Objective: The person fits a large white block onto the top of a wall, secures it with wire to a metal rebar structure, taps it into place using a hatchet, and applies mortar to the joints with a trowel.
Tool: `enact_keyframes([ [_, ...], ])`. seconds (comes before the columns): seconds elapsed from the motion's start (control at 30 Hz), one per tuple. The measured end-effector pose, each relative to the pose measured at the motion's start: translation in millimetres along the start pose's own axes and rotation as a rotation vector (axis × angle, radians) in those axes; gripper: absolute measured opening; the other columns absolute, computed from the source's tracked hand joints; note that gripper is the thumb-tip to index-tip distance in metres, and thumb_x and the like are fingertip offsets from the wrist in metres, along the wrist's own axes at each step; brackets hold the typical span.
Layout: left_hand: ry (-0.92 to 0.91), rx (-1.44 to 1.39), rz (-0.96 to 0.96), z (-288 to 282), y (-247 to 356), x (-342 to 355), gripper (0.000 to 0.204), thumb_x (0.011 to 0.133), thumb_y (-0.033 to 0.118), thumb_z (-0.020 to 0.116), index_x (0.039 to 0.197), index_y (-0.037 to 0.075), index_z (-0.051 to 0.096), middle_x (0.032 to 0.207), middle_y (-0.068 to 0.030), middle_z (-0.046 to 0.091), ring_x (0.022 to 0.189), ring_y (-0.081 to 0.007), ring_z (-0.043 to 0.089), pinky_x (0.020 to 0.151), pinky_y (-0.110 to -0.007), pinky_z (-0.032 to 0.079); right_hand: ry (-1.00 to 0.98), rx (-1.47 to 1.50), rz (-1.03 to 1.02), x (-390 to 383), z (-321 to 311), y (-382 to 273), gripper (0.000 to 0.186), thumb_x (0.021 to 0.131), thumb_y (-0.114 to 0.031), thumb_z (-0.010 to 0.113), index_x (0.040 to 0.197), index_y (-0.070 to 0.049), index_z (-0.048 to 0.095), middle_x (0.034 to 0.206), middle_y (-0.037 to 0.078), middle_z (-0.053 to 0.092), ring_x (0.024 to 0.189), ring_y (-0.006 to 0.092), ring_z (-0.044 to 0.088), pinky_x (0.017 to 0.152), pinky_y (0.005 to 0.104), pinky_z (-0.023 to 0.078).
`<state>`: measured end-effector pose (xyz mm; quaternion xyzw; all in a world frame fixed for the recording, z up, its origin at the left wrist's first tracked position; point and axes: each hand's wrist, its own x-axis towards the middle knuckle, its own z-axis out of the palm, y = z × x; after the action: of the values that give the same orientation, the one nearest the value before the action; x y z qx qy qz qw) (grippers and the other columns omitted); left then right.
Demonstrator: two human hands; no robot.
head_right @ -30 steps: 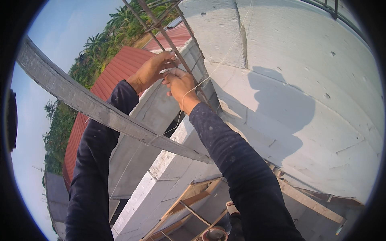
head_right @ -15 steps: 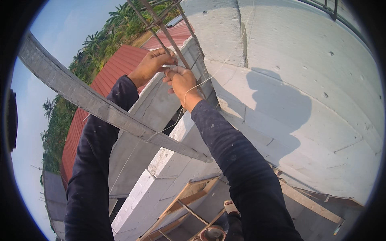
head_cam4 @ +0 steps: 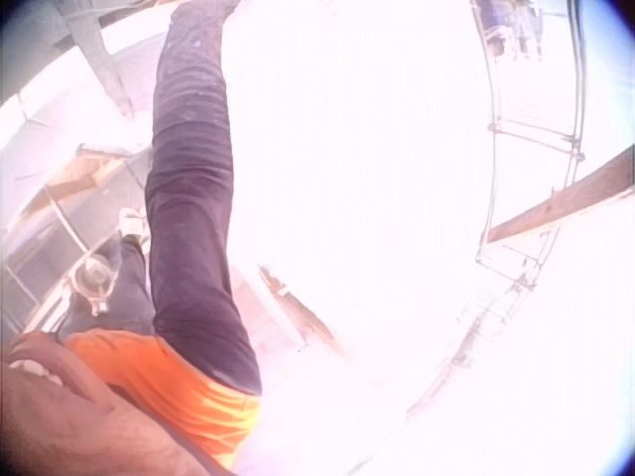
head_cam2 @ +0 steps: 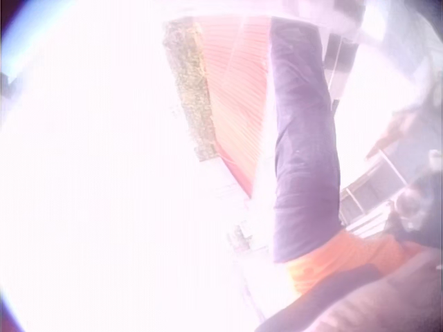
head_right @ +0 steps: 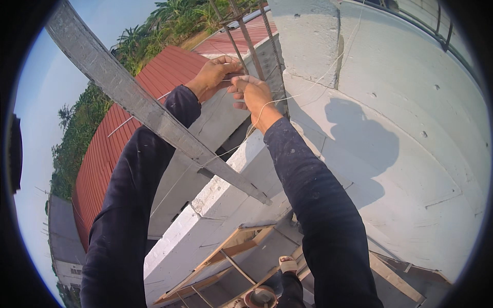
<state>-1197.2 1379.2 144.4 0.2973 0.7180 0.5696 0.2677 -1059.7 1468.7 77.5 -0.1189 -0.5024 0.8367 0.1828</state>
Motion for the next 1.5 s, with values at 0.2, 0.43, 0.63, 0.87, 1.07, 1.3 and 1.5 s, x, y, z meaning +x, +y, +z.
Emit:
enact_keyframes([
  [0.2, 0.105, 0.593, -0.084, -91.6, 16.2, -84.2, 0.039, 0.102, 0.034, 0.072, 0.133, 0.009, 0.072, 0.131, -0.0077, 0.075, 0.123, -0.0241, 0.071, 0.106, -0.043, 0.057, -0.180, -0.029, 0.071, -7.1, -11.7, 22.4, 0.058, 0.109, -0.040, 0.065, 0.155, -0.004, 0.056, 0.143, 0.014, 0.067, 0.124, 0.0214, 0.064, 0.104, 0.0359, 0.056],
  [0.43, -0.296, 1.528, -0.252, -258.1, 146.9, -397.0, 0.054, 0.092, 0.038, 0.078, 0.126, -0.003, 0.071, 0.119, -0.0238, 0.077, 0.114, -0.0353, 0.074, 0.100, -0.041, 0.059, -0.327, -0.287, 0.012, -131.8, -85.2, 71.4, 0.065, 0.119, -0.043, 0.039, 0.172, -0.006, 0.028, 0.175, 0.018, 0.035, 0.163, 0.0296, 0.031, 0.134, 0.0467, 0.024],
  [0.63, 0.576, 1.748, -0.430, -284.3, 171.7, -787.7, 0.043, 0.101, 0.036, 0.076, 0.134, 0.009, 0.075, 0.127, -0.0122, 0.078, 0.116, -0.0264, 0.076, 0.104, -0.044, 0.060, -0.082, -0.688, 0.363, -334.5, -194.5, 234.7, 0.057, 0.115, -0.036, 0.045, 0.162, -0.004, 0.047, 0.163, 0.018, 0.054, 0.152, 0.0323, 0.049, 0.126, 0.0476, 0.036],
  [0.87, 1.149, 1.334, -0.899, -272.2, 69.2, -1117.6, 0.040, 0.099, 0.026, 0.077, 0.137, 0.012, 0.074, 0.135, -0.0120, 0.076, 0.125, -0.0306, 0.071, 0.111, -0.046, 0.054, -0.900, -0.859, 0.631, -554.7, 16.2, 341.9, 0.044, 0.106, -0.017, 0.065, 0.146, 0.001, 0.063, 0.143, 0.018, 0.067, 0.131, 0.0277, 0.063, 0.116, 0.0387, 0.045],
  [1.07, 1.009, 1.390, -0.901, -334.1, -90.2, -1263.4, 0.075, 0.094, 0.038, 0.082, 0.160, 0.020, 0.053, 0.171, -0.0025, 0.045, 0.164, -0.0261, 0.028, 0.135, -0.048, 0.028, -1.525, -0.947, 0.415, -611.0, 429.3, 246.8, 0.040, 0.100, -0.022, 0.078, 0.136, -0.005, 0.073, 0.115, 0.016, 0.080, 0.102, 0.0228, 0.079, 0.085, 0.0344, 0.062],
  [1.3, 0.978, 1.493, -0.730, -439.7, -174.4, -1315.3, 0.092, 0.091, 0.053, 0.083, 0.169, 0.031, 0.039, 0.178, 0.0018, 0.033, 0.167, -0.0238, 0.019, 0.139, -0.053, 0.012, -1.117, -0.859, -0.480, -664.8, 675.5, 230.3, 0.037, 0.101, -0.026, 0.077, 0.129, -0.003, 0.076, 0.105, 0.013, 0.079, 0.093, 0.0200, 0.069, 0.082, 0.0341, 0.054],
  [1.5, 0.889, 1.493, -0.592, -478.2, -206.4, -1343.0, 0.080, 0.095, 0.075, 0.061, 0.158, 0.027, 0.056, 0.165, -0.0022, 0.054, 0.161, -0.0204, 0.035, 0.138, -0.059, 0.006, -1.032, -0.993, -0.503, -718.9, 725.3, 256.2, 0.038, 0.100, -0.028, 0.078, 0.129, -0.003, 0.077, 0.104, 0.012, 0.080, 0.095, 0.0197, 0.068, 0.090, 0.0346, 0.053],
])
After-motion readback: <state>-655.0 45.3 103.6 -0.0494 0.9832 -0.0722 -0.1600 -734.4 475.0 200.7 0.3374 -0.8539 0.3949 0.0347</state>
